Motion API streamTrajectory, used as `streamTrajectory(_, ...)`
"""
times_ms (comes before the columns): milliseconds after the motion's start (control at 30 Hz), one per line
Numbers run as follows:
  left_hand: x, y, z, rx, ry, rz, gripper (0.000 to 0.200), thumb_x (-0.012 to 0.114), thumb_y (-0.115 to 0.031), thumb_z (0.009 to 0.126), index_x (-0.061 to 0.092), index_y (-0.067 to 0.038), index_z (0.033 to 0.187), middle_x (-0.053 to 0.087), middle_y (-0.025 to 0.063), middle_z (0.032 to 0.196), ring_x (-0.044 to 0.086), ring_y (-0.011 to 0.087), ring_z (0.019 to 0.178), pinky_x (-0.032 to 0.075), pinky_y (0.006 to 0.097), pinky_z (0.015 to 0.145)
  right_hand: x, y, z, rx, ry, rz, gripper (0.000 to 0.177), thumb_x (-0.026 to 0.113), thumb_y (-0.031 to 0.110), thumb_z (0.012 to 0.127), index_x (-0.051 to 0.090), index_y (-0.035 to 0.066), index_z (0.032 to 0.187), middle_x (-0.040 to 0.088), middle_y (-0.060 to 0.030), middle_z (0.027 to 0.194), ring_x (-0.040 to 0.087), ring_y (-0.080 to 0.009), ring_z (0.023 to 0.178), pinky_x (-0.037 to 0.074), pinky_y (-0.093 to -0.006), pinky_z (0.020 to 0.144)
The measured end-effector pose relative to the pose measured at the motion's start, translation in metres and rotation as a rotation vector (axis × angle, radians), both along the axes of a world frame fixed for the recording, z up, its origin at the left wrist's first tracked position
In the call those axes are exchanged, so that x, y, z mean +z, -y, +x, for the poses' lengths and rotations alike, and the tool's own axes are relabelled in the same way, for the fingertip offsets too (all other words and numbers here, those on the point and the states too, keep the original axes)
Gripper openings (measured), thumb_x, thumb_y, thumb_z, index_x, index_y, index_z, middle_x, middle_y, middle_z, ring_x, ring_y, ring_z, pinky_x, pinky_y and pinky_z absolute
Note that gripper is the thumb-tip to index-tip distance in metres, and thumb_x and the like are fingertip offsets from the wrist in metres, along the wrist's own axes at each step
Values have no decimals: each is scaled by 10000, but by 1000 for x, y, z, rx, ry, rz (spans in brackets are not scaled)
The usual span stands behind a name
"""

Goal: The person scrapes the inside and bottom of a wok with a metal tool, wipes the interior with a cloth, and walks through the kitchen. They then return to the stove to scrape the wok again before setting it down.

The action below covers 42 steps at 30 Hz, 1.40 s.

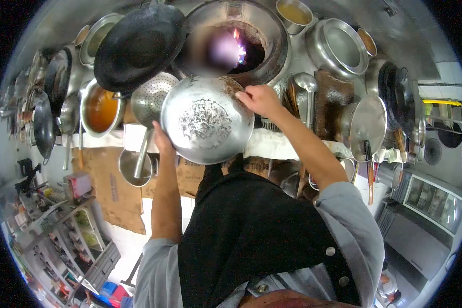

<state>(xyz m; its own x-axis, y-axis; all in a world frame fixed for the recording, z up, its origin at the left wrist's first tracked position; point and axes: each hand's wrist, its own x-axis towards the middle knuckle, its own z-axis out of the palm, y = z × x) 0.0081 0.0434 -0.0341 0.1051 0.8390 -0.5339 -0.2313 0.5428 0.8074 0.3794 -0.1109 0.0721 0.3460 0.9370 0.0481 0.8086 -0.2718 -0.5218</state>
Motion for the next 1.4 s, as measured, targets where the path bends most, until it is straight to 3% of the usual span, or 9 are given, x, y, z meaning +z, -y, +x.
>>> streamTrajectory(200,29,2,8,-17,-129,-17,789,471,-594,1114,527,99,1487,644,186,1422,642,271,1256,494,388,1097,-4,6,8,-85,-26,-103,549,655,544,986,701,53,745,689,-224,734,689,-456,734,539,-567,673)
streamTrajectory(300,39,10,10,-20,-101,-56,812,476,-605,1108,503,102,1506,631,189,1440,634,275,1267,491,387,1104,9,-5,-20,-18,-8,60,565,645,563,987,707,55,746,692,-220,729,695,-450,730,551,-554,679)
streamTrajectory(400,50,10,15,28,-105,-49,835,472,-620,1104,485,106,1514,621,195,1450,635,283,1264,498,390,1098,-6,8,-2,-115,-41,-76,556,646,562,985,713,58,761,700,-214,744,700,-449,738,556,-545,685)
streamTrajectory(567,30,6,8,-6,-43,-47,845,465,-633,1101,487,109,1505,617,198,1451,638,289,1258,506,393,1088,7,-2,-19,14,29,27,552,622,575,995,729,65,814,727,-210,805,719,-437,791,565,-547,717)
streamTrajectory(667,23,4,4,-15,-38,2,853,467,-640,1097,489,112,1501,617,202,1448,638,291,1258,506,393,1091,-11,10,0,-137,-59,-169,550,625,566,999,722,60,805,723,-213,803,716,-439,787,558,-546,704)
streamTrajectory(933,19,2,5,21,6,9,840,496,-621,1093,515,132,1465,644,221,1393,667,296,1212,547,405,1048,-4,28,-25,-162,-220,71,474,662,509,998,781,59,907,724,-225,823,710,-437,761,563,-498,704)
streamTrajectory(1067,11,3,2,1,26,26,840,504,-617,1092,515,138,1461,643,229,1390,671,297,1203,559,409,1033,0,33,-20,-225,-255,-158,457,661,505,1001,802,71,979,745,-223,885,731,-419,827,577,-480,762)
streamTrajectory(1200,9,-2,1,-15,-14,-16,836,487,-627,1094,509,115,1479,644,214,1399,668,298,1216,542,410,1055,-4,43,-22,-188,-252,55,495,657,525,997,779,56,894,731,-221,849,725,-419,787,566,-494,712)
streamTrajectory(1400,2,3,-1,-23,-23,9,829,471,-638,1094,500,82,1504,633,198,1429,654,300,1248,525,412,1083,-19,43,-27,-170,-270,5,491,661,526,993,794,57,938,722,-233,834,723,-419,768,565,-501,717)
